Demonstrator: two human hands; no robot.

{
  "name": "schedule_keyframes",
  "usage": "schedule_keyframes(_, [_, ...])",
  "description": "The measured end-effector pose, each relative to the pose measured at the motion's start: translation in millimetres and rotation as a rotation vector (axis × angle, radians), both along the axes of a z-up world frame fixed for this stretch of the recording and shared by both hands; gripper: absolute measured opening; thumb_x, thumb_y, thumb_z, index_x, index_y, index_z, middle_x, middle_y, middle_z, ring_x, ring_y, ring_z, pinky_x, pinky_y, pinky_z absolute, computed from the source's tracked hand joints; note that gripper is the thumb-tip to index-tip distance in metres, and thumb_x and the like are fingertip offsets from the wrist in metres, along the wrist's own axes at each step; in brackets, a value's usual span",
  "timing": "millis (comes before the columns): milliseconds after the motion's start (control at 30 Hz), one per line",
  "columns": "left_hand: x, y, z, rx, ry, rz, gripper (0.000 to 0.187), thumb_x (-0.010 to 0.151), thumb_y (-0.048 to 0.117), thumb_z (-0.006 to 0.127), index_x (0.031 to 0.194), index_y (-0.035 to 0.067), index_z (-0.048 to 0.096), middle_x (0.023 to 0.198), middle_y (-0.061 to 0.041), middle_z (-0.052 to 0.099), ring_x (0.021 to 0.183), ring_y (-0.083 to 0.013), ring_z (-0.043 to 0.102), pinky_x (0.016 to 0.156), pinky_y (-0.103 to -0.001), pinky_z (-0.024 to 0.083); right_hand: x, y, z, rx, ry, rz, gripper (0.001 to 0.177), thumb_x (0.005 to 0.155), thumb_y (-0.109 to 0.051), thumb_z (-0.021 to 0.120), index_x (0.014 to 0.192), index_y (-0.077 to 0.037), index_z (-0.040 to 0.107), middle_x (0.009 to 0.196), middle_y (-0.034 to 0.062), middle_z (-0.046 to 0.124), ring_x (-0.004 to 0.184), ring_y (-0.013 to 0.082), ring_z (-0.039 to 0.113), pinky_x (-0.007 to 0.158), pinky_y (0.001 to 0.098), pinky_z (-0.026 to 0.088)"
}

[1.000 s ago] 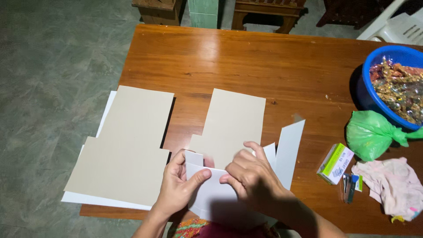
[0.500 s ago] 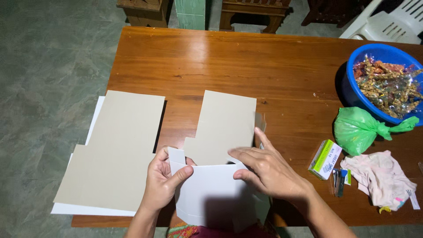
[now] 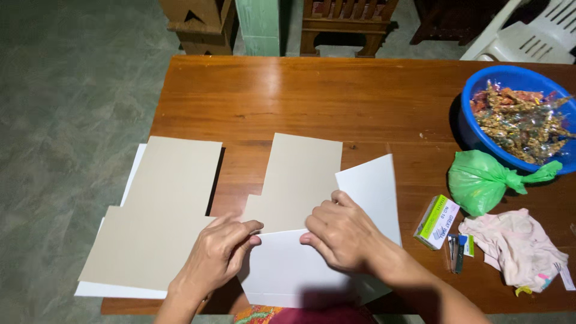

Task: The person picks up flat cardboard sheets from a stack and folds them along pre-scored lines to form rectangular boxes.

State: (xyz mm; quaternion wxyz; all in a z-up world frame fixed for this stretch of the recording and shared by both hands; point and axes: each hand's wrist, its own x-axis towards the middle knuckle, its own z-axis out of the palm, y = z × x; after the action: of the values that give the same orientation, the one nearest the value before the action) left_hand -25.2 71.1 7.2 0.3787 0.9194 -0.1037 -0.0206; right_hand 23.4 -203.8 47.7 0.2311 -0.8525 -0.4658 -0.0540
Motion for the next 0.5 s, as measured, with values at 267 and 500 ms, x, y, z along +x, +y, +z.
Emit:
schedule_keyframes(267, [14.3,-49.5,42.9,0.01,-0.238,-0.177,0.023,0.084,0.011,0.079,0.106,0.006,0.074,0.099,-0.011,0.076,0.093,-0.0313,0.072,0.079,-0.039,0.056,-4.1,12.8,-3.1,0.102,-0.191,-0.03,0.016,0.095,-0.021,0.07,0.093,-0.008,0.061,0.07,0.0057,0.056,0.071,0.0251,0.058,0.088,0.0409,0.042])
schedule_keyframes(500, [16.8,-12.5,59.5,-0.19,-0.3,-0.192,0.034,0.079,0.005,0.079,0.112,-0.001,0.071,0.132,-0.017,0.068,0.119,-0.0349,0.067,0.093,-0.04,0.056,1.0,-15.6,10.6,0.283,-0.205,-0.048,0.018,0.089,-0.021,0.077,0.098,-0.007,0.068,0.074,0.0023,0.063,0.072,0.0183,0.059,0.085,0.0361,0.039])
